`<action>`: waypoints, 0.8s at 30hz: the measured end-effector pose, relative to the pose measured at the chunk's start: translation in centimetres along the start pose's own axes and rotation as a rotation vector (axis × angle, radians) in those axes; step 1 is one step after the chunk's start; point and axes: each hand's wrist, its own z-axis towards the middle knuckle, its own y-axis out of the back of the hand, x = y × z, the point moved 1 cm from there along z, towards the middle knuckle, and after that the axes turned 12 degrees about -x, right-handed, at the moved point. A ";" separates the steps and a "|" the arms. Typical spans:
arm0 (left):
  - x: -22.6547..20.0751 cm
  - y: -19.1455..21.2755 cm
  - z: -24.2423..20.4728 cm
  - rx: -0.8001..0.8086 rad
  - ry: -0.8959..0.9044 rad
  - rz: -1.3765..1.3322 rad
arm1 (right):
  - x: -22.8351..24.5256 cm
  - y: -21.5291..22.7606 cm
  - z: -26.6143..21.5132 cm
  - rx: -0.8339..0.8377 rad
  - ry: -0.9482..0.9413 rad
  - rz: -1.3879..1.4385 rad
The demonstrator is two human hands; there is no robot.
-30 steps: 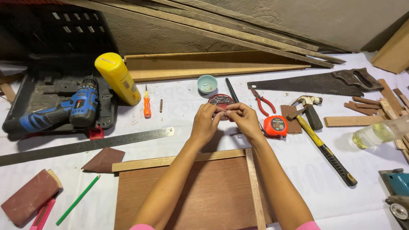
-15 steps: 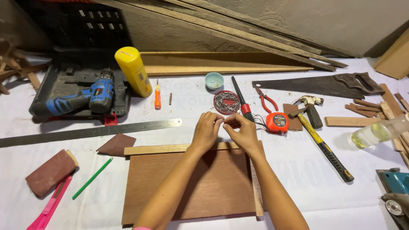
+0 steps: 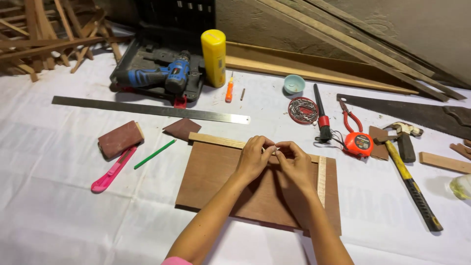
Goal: Measure, mark, and assemble wood pieces for furniture construction.
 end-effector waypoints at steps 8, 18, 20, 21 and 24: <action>0.1 5.1 -3.1 -0.090 0.068 0.004 | 2.0 -3.4 -3.4 0.076 0.031 0.068; -1.3 6.4 -6.0 -0.031 0.032 0.017 | 4.0 -2.4 -7.1 -0.018 0.048 0.041; -2.5 5.2 -6.3 0.024 0.023 0.001 | 4.9 -0.4 -7.6 -0.057 0.020 -0.012; -3.3 4.6 -6.5 0.045 0.026 0.010 | 5.4 0.7 -7.9 -0.059 0.001 -0.044; -5.1 2.7 -7.2 0.104 -0.011 -0.026 | 4.5 3.5 -9.0 -0.113 0.035 -0.059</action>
